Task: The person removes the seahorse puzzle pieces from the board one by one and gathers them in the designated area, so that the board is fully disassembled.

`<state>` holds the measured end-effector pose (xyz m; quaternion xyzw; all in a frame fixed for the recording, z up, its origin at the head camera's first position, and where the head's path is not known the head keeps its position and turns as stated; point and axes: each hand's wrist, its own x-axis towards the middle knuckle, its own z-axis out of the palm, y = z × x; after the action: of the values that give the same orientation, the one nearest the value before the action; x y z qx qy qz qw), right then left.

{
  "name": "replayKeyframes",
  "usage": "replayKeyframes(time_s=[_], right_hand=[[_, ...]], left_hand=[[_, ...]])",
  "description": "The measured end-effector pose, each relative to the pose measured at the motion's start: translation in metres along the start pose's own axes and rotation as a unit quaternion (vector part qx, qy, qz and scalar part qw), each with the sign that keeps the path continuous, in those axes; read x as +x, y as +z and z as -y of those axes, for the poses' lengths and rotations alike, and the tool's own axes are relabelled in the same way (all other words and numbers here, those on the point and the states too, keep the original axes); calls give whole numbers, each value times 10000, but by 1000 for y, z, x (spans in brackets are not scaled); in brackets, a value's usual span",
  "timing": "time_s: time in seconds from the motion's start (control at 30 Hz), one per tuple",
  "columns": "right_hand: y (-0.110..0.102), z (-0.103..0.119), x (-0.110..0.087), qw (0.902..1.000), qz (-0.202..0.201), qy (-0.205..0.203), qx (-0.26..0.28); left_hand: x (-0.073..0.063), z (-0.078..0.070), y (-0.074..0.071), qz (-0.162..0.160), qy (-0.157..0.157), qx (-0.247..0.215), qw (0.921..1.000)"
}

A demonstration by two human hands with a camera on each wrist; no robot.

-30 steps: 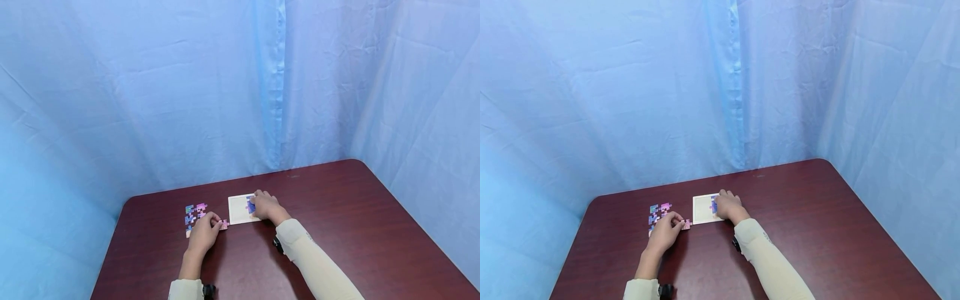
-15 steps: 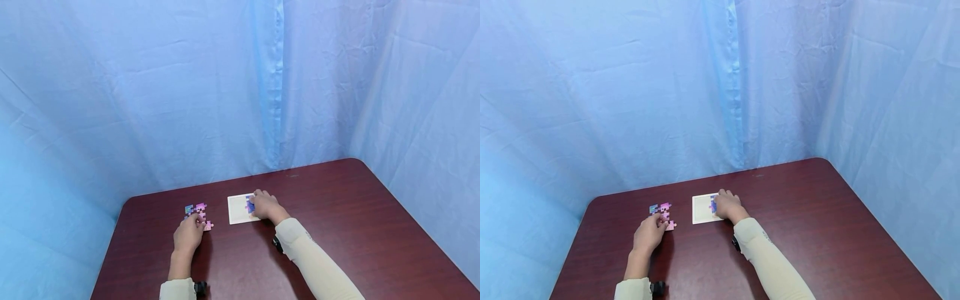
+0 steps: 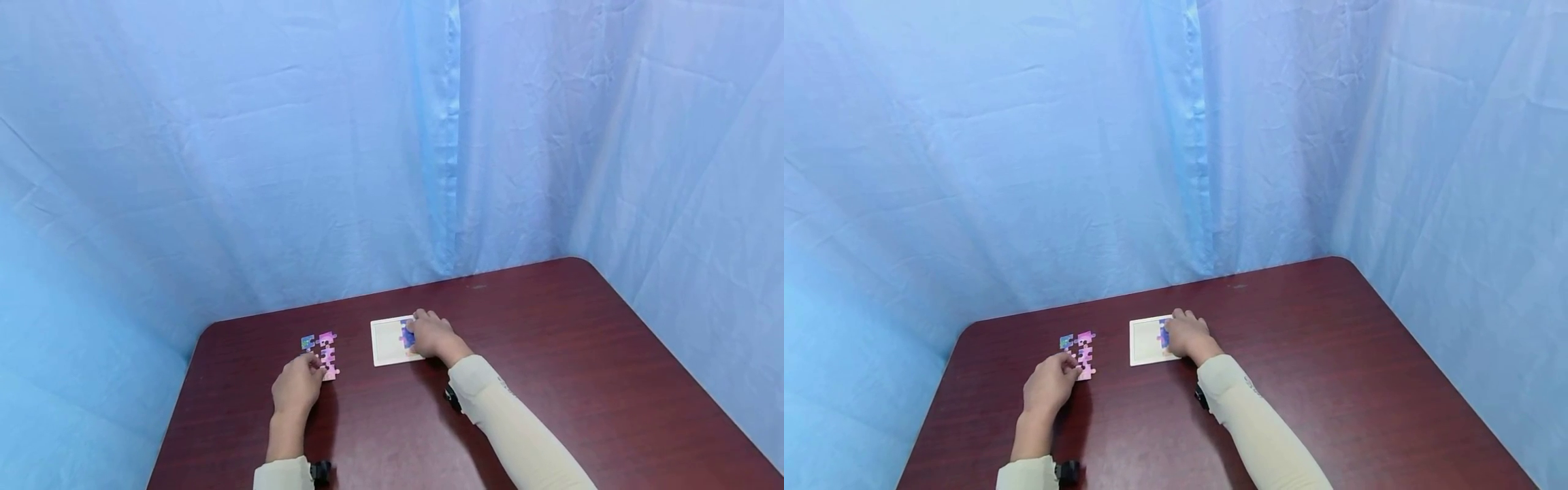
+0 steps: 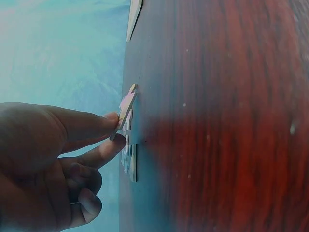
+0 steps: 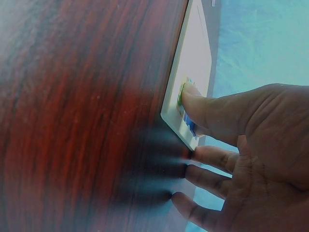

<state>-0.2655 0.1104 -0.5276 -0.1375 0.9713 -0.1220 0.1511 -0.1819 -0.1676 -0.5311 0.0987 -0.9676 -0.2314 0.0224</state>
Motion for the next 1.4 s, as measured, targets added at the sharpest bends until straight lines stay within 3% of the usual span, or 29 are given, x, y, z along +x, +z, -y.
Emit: replayKeyframes(time_s=[0.63, 0.93, 1.4], right_hand=[[-1, -2, -2, 9997, -81, 93, 194], [0, -2, -2, 9985, -446, 146, 283], [7, -3, -6, 9958, -578, 412, 580]], left_hand=[[-3, 1, -2, 87, -38, -252, 9996], [-10, -26, 14, -43, 494, -394, 9980], [-11, -71, 44, 192, 1126, -695, 9910]])
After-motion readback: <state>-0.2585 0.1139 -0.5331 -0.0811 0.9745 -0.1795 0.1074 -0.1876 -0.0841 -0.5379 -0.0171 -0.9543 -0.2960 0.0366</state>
